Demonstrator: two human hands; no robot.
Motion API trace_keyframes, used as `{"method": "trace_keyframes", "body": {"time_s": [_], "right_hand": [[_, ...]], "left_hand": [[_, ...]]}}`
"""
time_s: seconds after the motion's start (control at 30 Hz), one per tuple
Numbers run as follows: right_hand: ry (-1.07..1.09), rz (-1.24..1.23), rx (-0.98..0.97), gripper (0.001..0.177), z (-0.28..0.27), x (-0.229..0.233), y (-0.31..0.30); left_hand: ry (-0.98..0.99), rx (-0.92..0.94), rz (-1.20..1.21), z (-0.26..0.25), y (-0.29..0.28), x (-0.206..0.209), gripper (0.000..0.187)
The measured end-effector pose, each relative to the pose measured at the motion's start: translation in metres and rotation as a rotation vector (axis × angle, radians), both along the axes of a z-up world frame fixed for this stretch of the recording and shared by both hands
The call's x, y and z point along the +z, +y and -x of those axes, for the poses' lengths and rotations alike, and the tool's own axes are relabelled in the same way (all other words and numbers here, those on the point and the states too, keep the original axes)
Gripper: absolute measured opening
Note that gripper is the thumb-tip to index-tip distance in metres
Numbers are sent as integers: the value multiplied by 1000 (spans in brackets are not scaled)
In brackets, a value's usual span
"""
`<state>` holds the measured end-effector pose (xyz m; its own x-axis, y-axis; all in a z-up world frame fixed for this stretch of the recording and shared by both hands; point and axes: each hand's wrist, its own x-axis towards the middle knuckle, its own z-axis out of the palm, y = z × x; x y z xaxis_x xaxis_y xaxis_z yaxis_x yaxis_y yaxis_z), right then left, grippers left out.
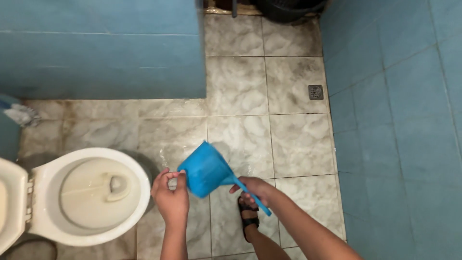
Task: Mop the bathroom floor and pour water to clean the surfaces.
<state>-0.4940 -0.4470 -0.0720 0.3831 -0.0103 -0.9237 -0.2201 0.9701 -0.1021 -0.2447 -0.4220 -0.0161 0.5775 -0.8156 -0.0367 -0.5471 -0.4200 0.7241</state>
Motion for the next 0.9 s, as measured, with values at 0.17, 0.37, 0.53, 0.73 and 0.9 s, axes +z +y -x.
{"method": "trace_keyframes", "body": {"time_s": [0.17,0.37,0.53,0.73,0.9], "right_hand": [[-52,-134,-203,41,21,1,-19],[-139,-117,-241,42,-15,21,-6],[-10,197,40,63,-105,66,30],[-178,468,210,49,-227,105,108],[-529,477,400,37,-340,124,207]], "left_hand": [[34,-15,-19,12,1,-14,16],[187,104,2,-5,30,-30,24],[534,359,112,-61,95,-53,45],[548,667,225,-163,223,-42,39],[628,922,299,-241,340,4,49]]}}
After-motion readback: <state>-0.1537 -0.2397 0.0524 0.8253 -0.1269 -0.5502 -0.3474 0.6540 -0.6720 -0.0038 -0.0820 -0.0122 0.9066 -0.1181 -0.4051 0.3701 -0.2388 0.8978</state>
